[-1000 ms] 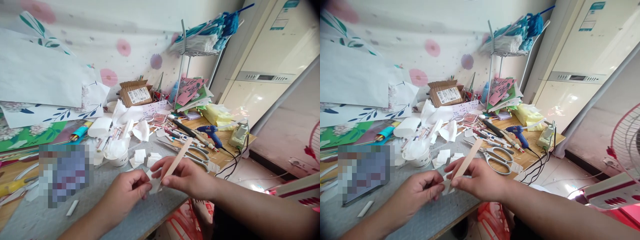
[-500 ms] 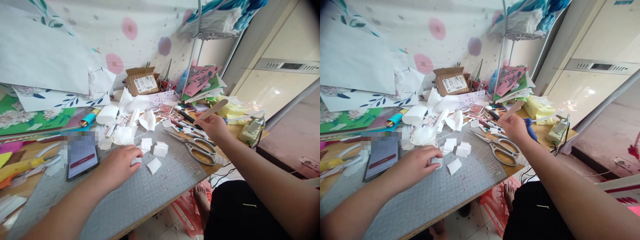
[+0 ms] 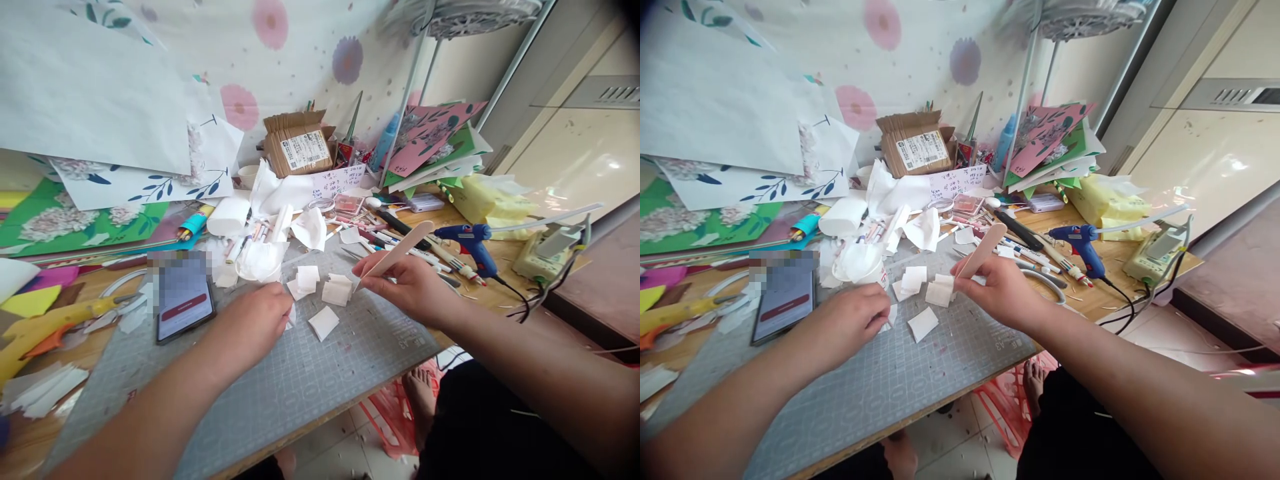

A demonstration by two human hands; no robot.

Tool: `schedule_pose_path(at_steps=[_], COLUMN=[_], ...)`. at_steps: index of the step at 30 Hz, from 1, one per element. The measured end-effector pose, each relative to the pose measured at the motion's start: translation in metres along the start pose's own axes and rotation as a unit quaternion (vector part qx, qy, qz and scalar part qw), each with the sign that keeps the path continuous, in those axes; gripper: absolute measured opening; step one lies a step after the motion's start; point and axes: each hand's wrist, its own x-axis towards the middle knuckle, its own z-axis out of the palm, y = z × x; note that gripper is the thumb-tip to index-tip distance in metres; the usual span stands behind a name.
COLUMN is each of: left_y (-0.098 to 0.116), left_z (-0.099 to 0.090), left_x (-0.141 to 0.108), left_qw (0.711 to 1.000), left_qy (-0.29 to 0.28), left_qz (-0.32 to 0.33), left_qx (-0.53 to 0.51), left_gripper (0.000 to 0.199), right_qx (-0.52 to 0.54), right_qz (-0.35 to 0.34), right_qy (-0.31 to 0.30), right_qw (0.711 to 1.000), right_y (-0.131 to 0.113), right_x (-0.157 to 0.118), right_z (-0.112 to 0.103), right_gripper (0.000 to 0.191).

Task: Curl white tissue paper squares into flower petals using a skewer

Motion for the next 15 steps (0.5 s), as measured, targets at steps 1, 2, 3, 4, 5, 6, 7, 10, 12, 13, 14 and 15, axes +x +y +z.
schedule_pose_path(at_steps=[1, 2, 3, 4, 5, 6, 7, 10, 12, 13, 14, 15], left_y=[0.001, 0.002, 0.003, 0.003, 0.002, 0.001, -0.001, -0.005, -0.006, -0.007, -0.007, -0.007], left_z=[0.0, -0.001, -0.001, 0.0, 0.0, 0.0, 0.001, 0.003, 0.004, 0.005, 0.006, 0.007], left_x=[0.0, 0.0, -0.001, -0.001, -0.001, -0.002, -0.002, -0.002, -0.001, -0.001, 0.0, 0.0], left_qw=[1.0, 1.0, 1.0, 1.0, 1.0, 1.0, 1.0, 0.999, 0.998, 0.998, 0.998, 0.999], left_qy=[0.003, 0.005, 0.006, 0.003, -0.002, -0.007, -0.013, -0.033, -0.041, -0.042, -0.041, -0.039], left_qz=[-0.004, -0.008, -0.011, -0.012, -0.008, -0.001, 0.007, 0.03, 0.032, 0.031, 0.03, 0.029], left_qx=[-0.002, -0.006, -0.012, -0.019, -0.024, -0.027, -0.028, -0.025, -0.024, -0.022, -0.02, -0.018], left_gripper=[0.022, 0.02, 0.018, 0.016, 0.013, 0.009, 0.008, 0.011, 0.01, 0.012, 0.013, 0.013], right_qx=[0.017, 0.035, 0.052, 0.067, 0.08, 0.091, 0.1, 0.117, 0.12, 0.12, 0.121, 0.122], right_qz=[-0.006, -0.012, -0.018, -0.024, -0.029, -0.035, -0.039, -0.041, -0.033, -0.027, -0.023, -0.019], right_qy=[-0.014, -0.028, -0.039, -0.048, -0.054, -0.059, -0.062, -0.068, -0.073, -0.075, -0.076, -0.078], right_qw=[1.0, 0.999, 0.998, 0.996, 0.995, 0.994, 0.992, 0.99, 0.99, 0.99, 0.989, 0.989], right_y=[-0.002, -0.004, -0.005, -0.007, -0.008, -0.009, -0.01, -0.012, -0.013, -0.013, -0.013, -0.013], right_x=[0.0, 0.0, 0.0, -0.001, -0.001, -0.001, -0.001, -0.002, -0.002, -0.002, -0.003, -0.003], right_z=[0.002, 0.004, 0.006, 0.008, 0.009, 0.01, 0.01, 0.01, 0.01, 0.01, 0.01, 0.01], right_gripper=[0.01, 0.012, 0.012, 0.012, 0.011, 0.01, 0.008, 0.006, 0.007, 0.007, 0.007, 0.008])
